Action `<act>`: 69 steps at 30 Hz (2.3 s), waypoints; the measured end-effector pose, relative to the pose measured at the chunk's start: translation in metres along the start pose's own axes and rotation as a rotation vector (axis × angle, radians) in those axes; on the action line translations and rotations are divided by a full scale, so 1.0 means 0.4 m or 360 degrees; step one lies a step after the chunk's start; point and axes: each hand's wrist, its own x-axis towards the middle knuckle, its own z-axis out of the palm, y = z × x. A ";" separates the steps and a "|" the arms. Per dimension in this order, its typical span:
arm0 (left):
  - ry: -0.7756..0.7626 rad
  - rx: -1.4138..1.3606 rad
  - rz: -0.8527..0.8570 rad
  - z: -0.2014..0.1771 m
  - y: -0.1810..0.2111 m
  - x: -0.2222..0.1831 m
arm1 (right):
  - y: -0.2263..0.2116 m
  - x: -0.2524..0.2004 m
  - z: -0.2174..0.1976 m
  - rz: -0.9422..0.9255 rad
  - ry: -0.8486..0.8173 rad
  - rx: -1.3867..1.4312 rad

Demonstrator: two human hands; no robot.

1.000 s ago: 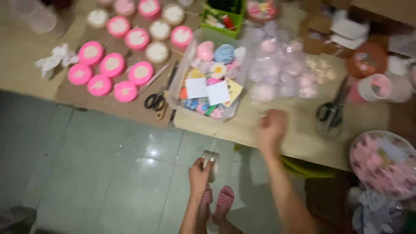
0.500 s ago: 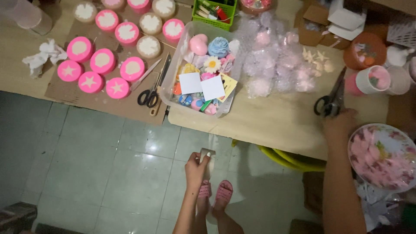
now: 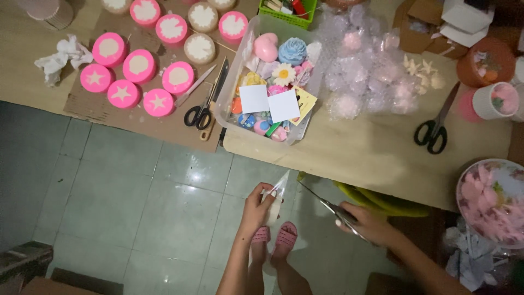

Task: The person cuts a piece of bubble wrap using scissors and then cuts a strip of tape from a roll.

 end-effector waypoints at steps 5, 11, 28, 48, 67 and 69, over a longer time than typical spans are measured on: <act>-0.0093 -0.0036 -0.0010 -0.010 0.006 0.005 | -0.011 0.091 -0.008 -0.0243 -0.0183 -0.0057; -0.0161 -0.0085 0.0018 -0.025 0.005 0.010 | -0.095 0.141 -0.038 -0.0254 -0.0229 -0.0127; -0.0187 -0.0025 -0.0060 -0.032 0.046 -0.007 | -0.064 0.113 -0.041 -0.0171 -0.0139 -0.0291; -0.0169 0.0390 0.0184 0.065 0.015 -0.087 | -0.199 0.122 0.207 -0.0437 0.1070 0.1218; -0.0196 -0.0023 -0.0133 0.161 -0.090 -0.006 | -0.217 0.163 0.056 -0.0361 0.1428 0.0640; -0.0177 -0.0145 -0.0081 0.163 -0.059 -0.002 | -0.229 0.188 0.041 -0.0361 0.1439 0.0662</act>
